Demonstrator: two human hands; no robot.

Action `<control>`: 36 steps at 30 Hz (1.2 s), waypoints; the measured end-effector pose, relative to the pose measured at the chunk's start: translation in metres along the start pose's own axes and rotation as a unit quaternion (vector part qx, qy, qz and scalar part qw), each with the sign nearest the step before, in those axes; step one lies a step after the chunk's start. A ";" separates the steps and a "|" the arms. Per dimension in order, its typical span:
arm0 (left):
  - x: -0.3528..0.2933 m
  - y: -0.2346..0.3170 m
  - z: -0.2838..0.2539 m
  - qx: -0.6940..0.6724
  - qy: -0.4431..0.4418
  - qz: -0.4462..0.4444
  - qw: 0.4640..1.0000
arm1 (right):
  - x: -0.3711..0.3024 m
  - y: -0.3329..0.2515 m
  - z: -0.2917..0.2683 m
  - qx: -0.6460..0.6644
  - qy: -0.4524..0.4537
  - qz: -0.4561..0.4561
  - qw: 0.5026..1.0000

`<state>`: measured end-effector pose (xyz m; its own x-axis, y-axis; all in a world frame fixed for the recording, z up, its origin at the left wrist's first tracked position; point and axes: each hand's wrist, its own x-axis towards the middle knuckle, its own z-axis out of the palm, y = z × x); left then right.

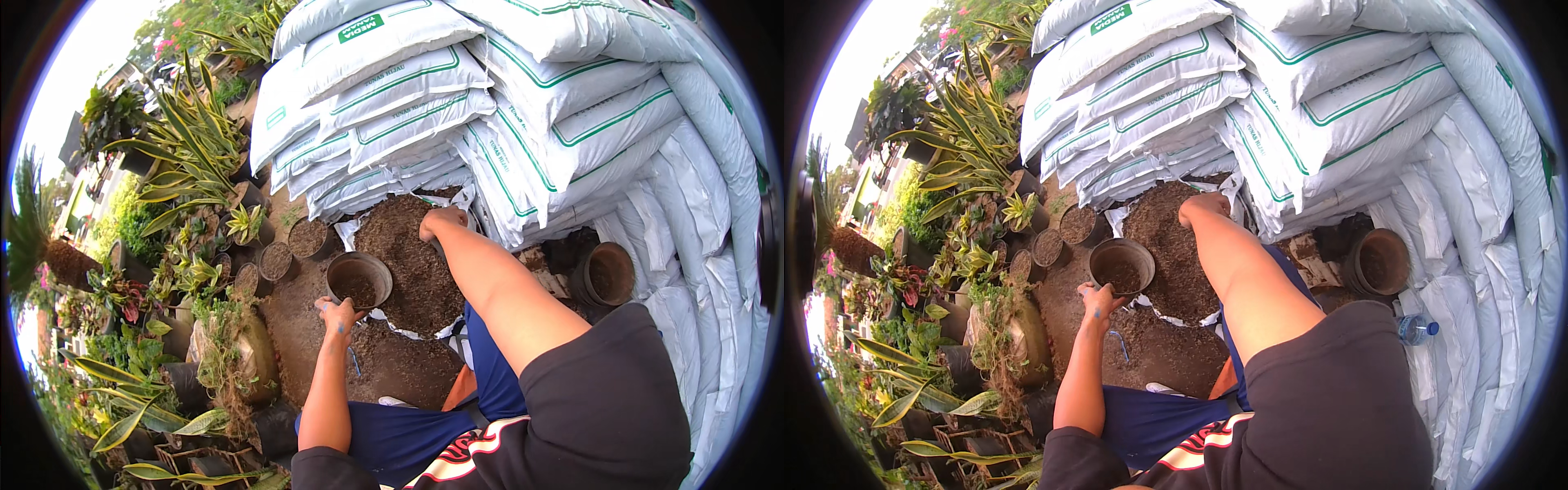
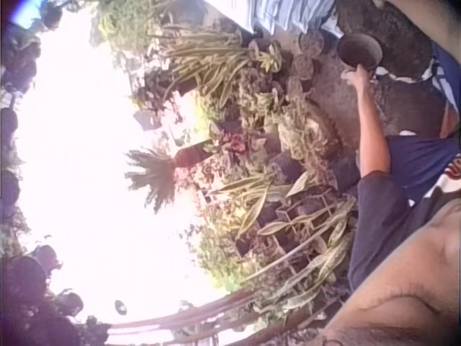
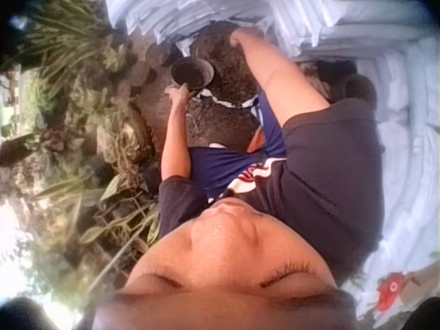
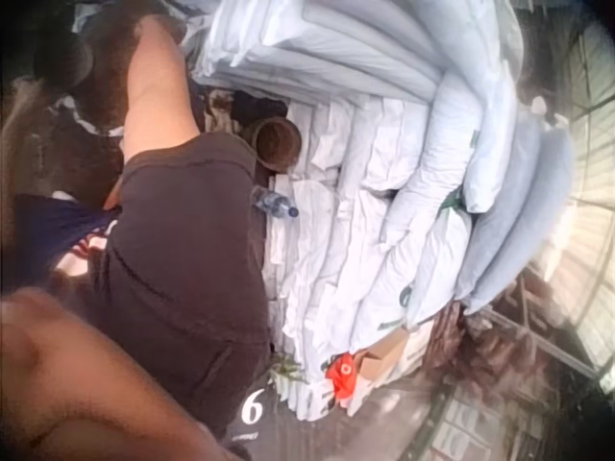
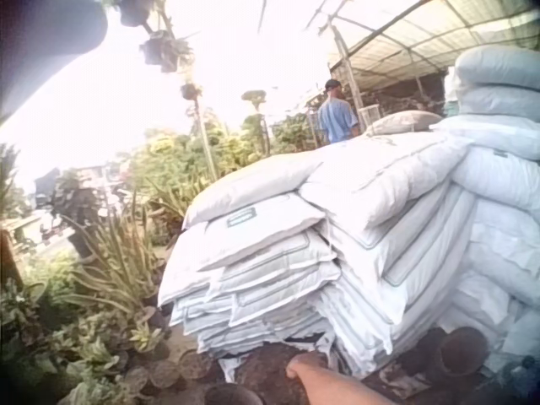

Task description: The person fills a plastic pot with soil from a bag using a scoop, inserts a rooted plant, and then adds more soil around the roots by hand and with the scoop.

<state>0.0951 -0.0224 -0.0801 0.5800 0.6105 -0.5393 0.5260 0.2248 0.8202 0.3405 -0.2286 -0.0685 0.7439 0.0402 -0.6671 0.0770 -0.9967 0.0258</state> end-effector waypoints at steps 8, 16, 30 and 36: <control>0.001 0.004 0.005 0.003 -0.008 0.022 1.000 | 0.058 0.015 0.002 0.068 -0.118 -0.128 0.982; -0.016 0.014 0.010 -0.027 -0.025 0.035 0.999 | 0.054 0.036 -0.012 0.277 -0.231 -0.044 0.932; -0.032 0.029 -0.003 -0.094 -0.050 0.028 0.994 | -0.015 0.027 -0.053 0.362 -0.116 -0.202 0.902; -0.044 0.042 -0.014 -0.150 -0.050 0.040 0.987 | -0.077 0.013 -0.067 0.388 0.040 -0.277 0.878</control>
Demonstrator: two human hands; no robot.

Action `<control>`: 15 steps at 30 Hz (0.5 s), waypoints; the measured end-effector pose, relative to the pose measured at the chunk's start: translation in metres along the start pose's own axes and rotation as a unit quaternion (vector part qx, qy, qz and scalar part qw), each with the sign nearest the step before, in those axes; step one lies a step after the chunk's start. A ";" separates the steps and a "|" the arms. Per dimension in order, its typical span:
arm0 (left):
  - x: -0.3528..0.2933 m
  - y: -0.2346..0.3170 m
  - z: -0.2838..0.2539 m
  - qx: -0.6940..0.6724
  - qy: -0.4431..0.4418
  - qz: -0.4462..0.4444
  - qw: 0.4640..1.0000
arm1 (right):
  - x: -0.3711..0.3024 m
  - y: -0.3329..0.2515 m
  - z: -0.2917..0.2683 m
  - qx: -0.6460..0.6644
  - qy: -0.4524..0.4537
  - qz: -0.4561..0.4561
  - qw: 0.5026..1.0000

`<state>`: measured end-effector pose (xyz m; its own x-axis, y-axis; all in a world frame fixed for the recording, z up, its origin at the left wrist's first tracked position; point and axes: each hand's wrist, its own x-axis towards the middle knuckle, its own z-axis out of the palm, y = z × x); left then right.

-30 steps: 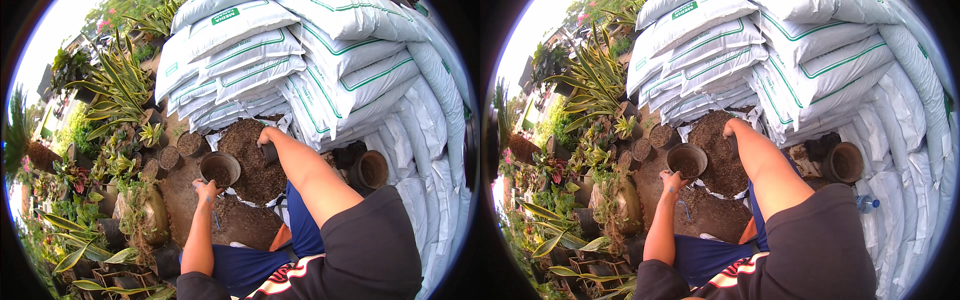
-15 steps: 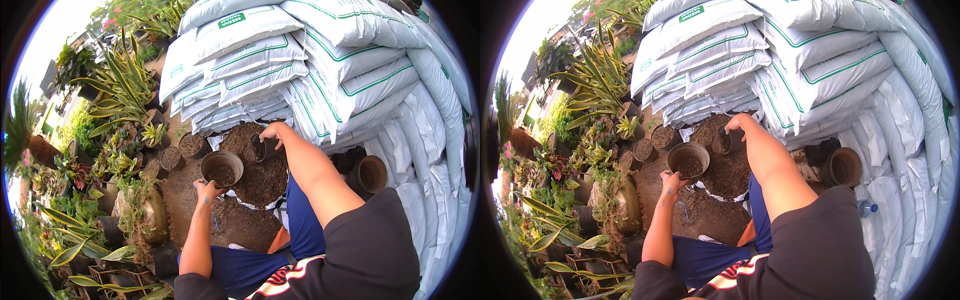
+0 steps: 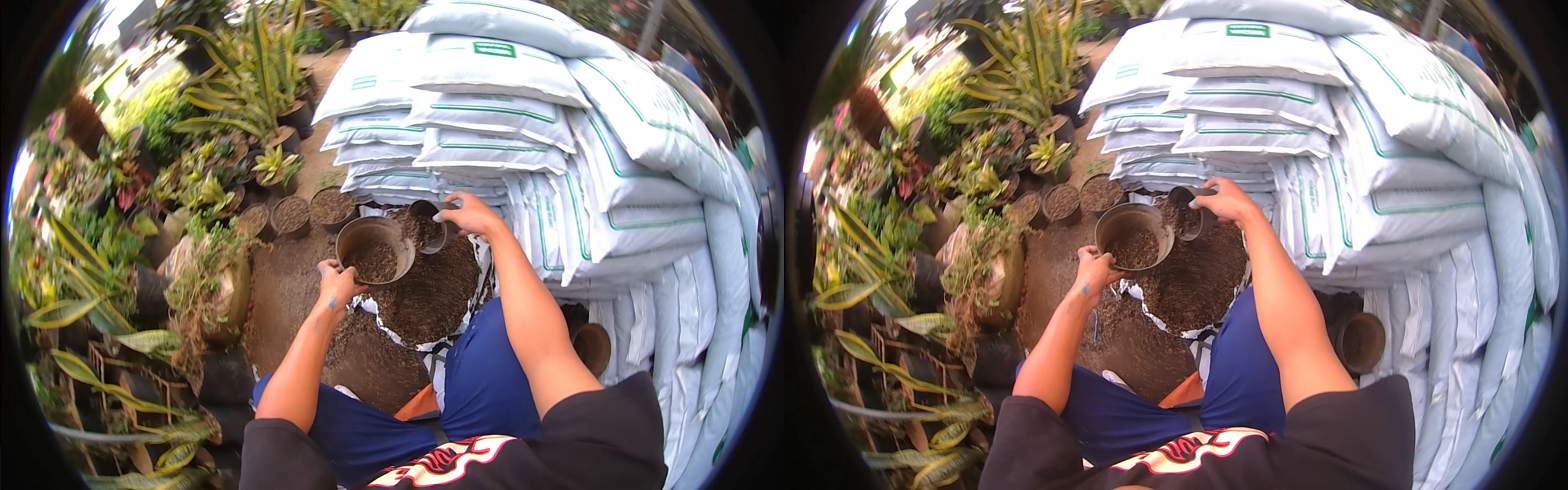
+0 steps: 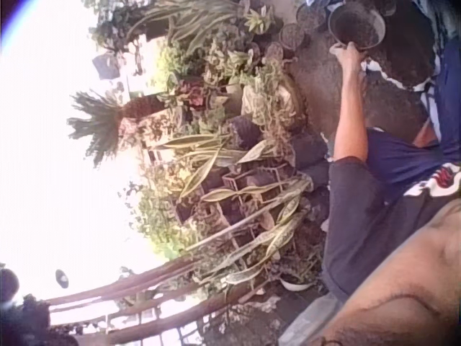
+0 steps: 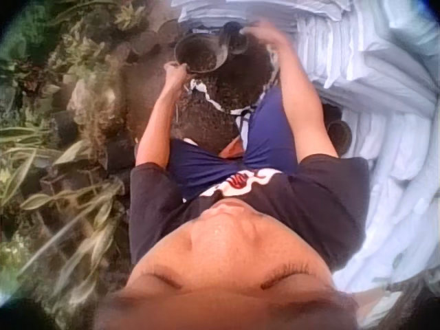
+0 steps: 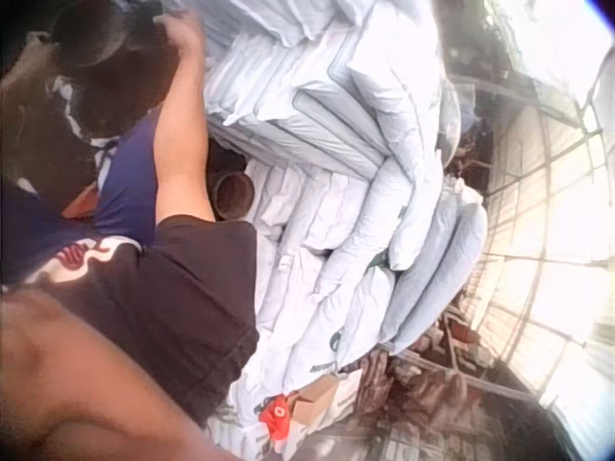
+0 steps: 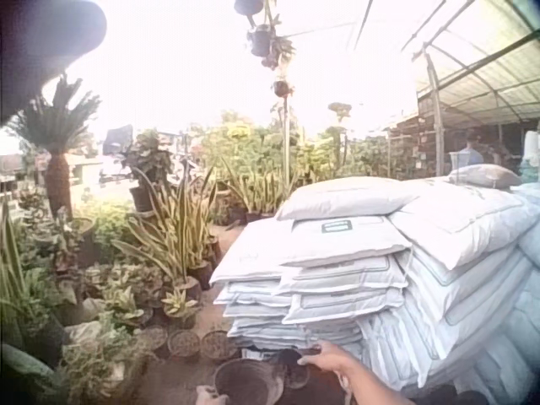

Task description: The person fills a plastic pot with soil from a bag using a scoop, inserts a rooted plant, and then adds more soil around the roots by hand and with the scoop.

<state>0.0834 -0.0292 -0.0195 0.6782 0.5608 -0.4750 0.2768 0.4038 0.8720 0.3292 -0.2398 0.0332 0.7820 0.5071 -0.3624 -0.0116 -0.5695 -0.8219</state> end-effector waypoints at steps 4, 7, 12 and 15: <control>-0.007 0.015 -0.007 -0.020 0.012 -0.008 1.000 | -0.009 -0.013 -0.004 0.034 0.036 -0.017 0.999; -0.008 0.015 -0.015 -0.017 0.030 0.005 0.999 | -0.011 -0.019 0.000 0.088 0.056 -0.036 0.994; -0.007 0.012 -0.021 0.023 0.013 0.018 0.999 | -0.018 -0.029 0.015 0.090 0.020 -0.104 0.990; -0.008 0.009 -0.020 0.014 -0.006 -0.005 1.000 | -0.027 -0.035 0.026 0.077 0.019 -0.118 0.990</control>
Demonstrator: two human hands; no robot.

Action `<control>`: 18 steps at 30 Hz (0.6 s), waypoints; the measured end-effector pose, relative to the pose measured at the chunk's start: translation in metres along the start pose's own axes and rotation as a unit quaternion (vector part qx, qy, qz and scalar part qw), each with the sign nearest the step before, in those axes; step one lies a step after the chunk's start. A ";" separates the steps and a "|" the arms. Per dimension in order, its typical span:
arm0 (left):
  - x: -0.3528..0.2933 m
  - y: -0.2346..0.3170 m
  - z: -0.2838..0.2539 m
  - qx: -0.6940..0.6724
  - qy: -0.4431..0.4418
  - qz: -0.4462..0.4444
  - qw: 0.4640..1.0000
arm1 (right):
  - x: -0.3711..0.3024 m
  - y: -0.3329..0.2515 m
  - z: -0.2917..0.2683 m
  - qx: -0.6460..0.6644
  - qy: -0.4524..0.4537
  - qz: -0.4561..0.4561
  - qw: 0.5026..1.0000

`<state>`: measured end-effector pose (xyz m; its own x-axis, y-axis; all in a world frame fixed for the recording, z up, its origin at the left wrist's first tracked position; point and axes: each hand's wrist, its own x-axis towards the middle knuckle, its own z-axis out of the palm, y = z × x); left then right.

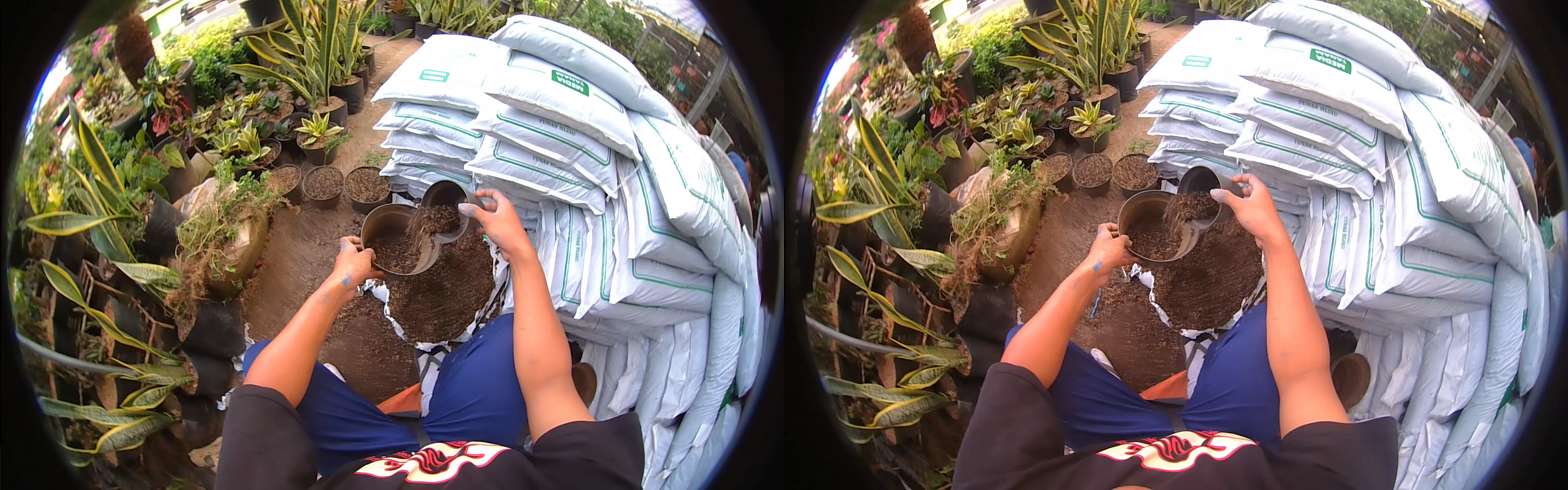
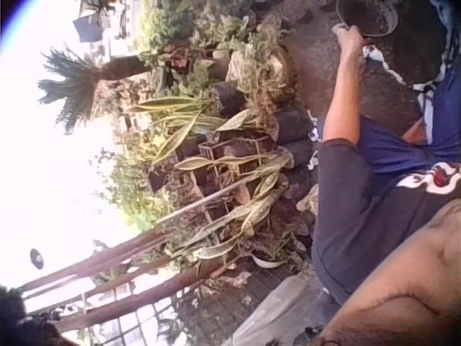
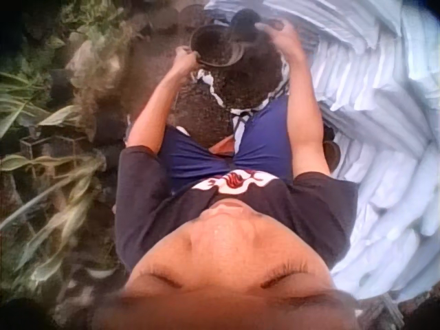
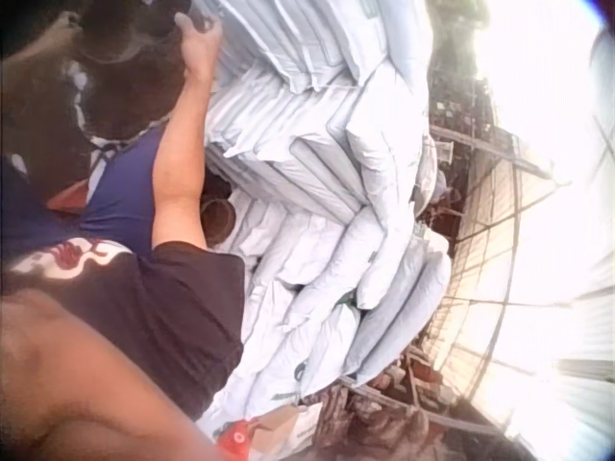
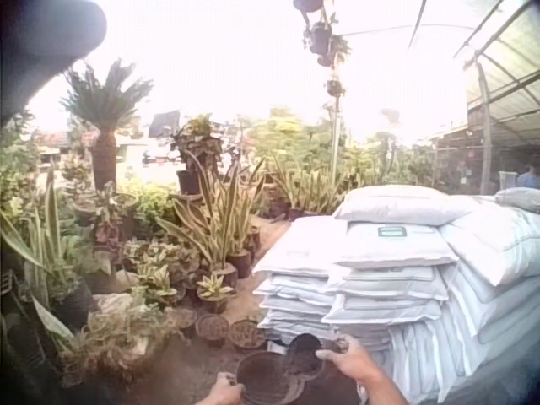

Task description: The person fills a plastic pot with soil from a bag using a scoop, inserts a rooted plant, and then adds more soil around the roots by hand and with the scoop.

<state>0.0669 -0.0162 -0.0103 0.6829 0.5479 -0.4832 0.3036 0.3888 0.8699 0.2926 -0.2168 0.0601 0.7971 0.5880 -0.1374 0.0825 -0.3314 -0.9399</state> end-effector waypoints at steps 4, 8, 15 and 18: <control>-0.001 0.000 0.004 0.020 -0.006 -0.008 1.000 | 0.005 0.002 0.006 -0.026 0.020 -0.025 0.999; 0.007 -0.011 -0.001 0.035 0.003 0.011 0.999 | -0.008 -0.018 0.012 -0.033 0.035 -0.051 0.998; -0.005 0.003 0.010 0.014 -0.004 0.000 1.000 | 0.003 0.002 0.010 -0.046 0.046 -0.062 0.996; 0.000 -0.002 0.007 0.018 -0.004 0.002 1.000 | -0.005 -0.007 0.016 -0.112 0.086 -0.077 0.987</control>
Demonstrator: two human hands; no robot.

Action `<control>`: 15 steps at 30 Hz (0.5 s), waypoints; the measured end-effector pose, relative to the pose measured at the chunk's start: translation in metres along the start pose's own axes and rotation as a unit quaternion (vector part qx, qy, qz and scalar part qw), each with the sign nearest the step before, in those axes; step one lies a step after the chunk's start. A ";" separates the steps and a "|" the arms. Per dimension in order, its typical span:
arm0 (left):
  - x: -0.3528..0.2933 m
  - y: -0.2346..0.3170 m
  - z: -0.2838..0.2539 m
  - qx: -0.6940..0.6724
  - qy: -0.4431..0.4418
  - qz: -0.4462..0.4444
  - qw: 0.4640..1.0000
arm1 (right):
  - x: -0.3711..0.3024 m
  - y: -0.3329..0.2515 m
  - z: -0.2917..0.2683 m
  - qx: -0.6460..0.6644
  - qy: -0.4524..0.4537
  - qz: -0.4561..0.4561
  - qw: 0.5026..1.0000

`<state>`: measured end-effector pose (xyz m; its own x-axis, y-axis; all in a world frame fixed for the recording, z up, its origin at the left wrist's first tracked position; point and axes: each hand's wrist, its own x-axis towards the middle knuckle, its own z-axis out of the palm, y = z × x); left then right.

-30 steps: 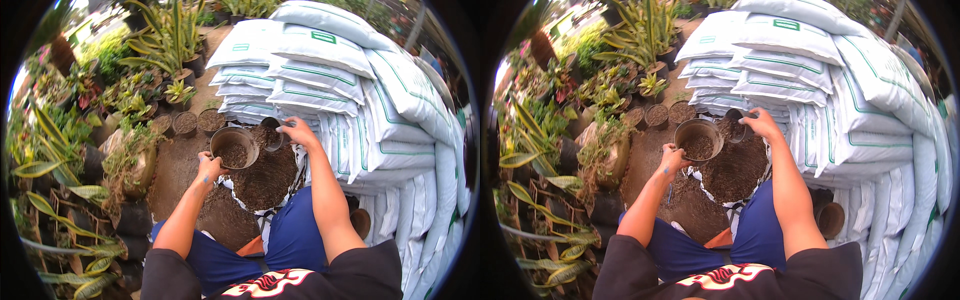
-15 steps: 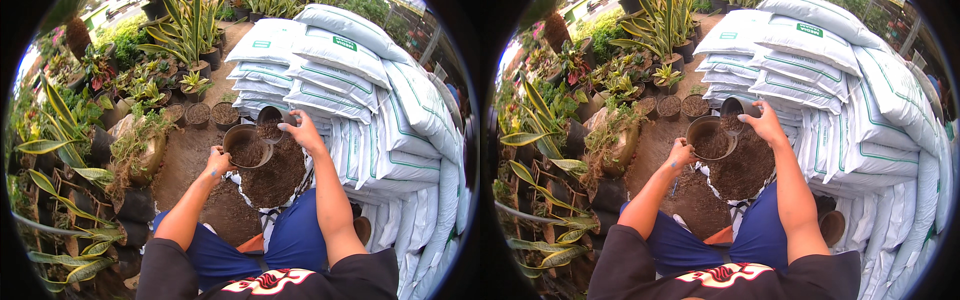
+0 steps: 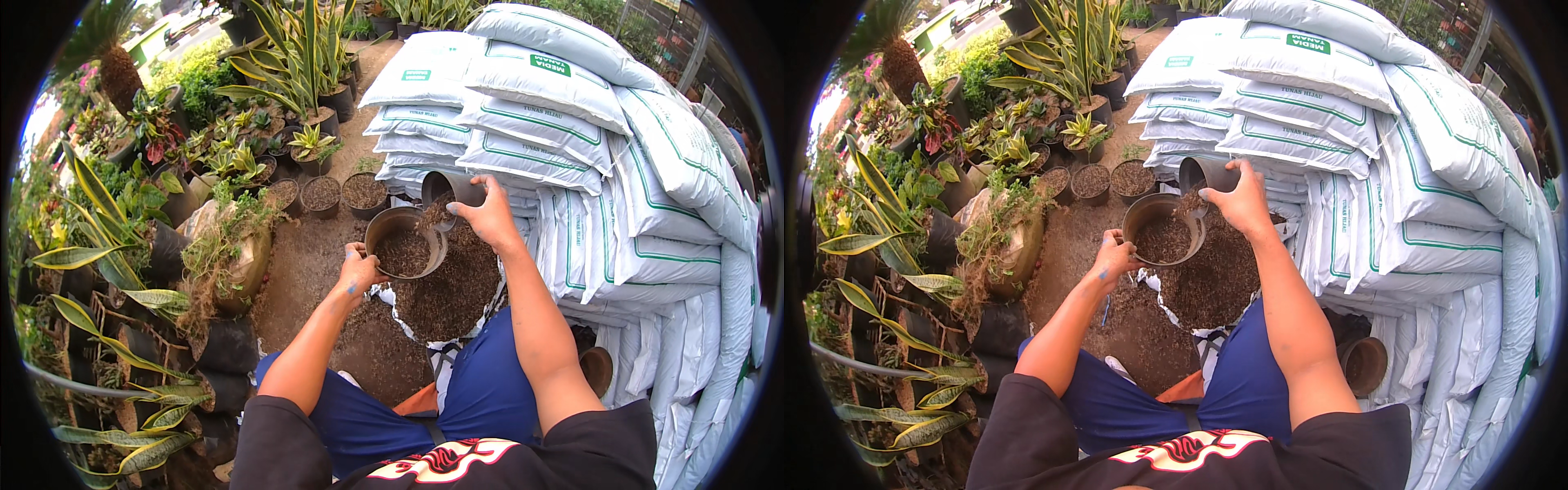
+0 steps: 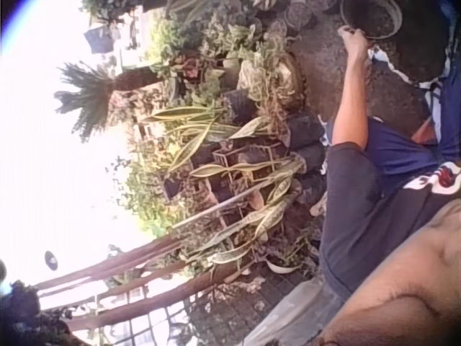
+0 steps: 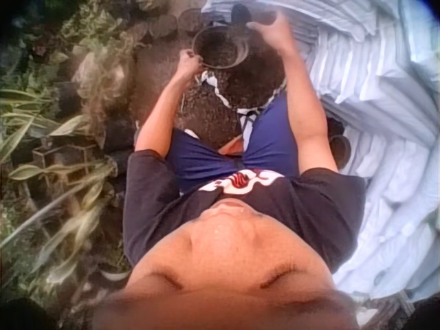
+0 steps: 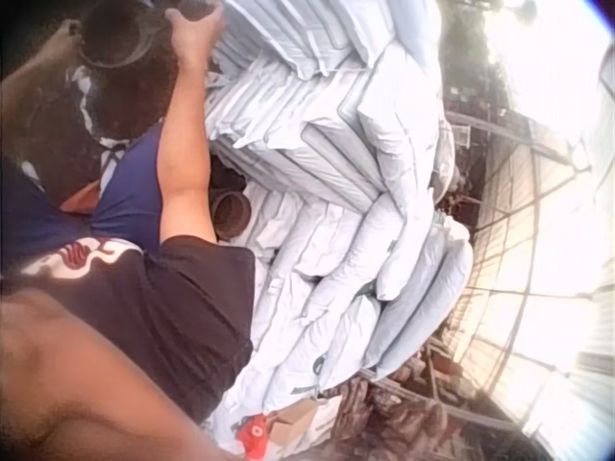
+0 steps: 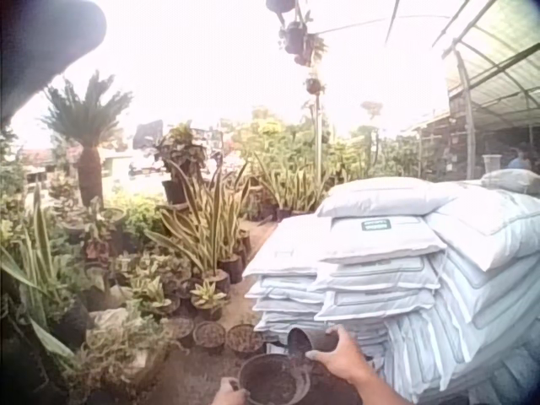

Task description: The person fills a plastic pot with soil from a bag using a scoop, inserts a rooted plant, and then adds more soil around the roots by hand and with the scoop.

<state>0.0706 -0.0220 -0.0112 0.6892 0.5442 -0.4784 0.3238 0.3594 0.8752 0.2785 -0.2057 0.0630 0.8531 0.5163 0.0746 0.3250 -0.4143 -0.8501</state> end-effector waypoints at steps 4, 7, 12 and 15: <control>0.004 -0.003 0.002 0.013 -0.011 0.011 1.000 | -0.001 0.004 -0.003 -0.052 -0.039 -0.020 0.998; 0.001 -0.003 0.000 0.018 0.000 0.017 1.000 | -0.011 -0.016 0.000 -0.074 0.037 -0.012 0.997; -0.004 0.005 0.003 0.022 -0.015 0.022 0.999 | 0.001 0.004 0.003 0.035 -0.007 0.024 0.999; -0.001 0.002 0.004 0.030 -0.016 0.034 0.999 | 0.004 0.014 0.007 -0.008 -0.014 0.009 1.000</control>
<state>0.0729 -0.0246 -0.0084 0.7311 0.5405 -0.4163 0.3128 0.2767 0.9086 0.2837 -0.2041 0.0471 0.8470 0.5296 0.0450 0.3172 -0.4356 -0.8424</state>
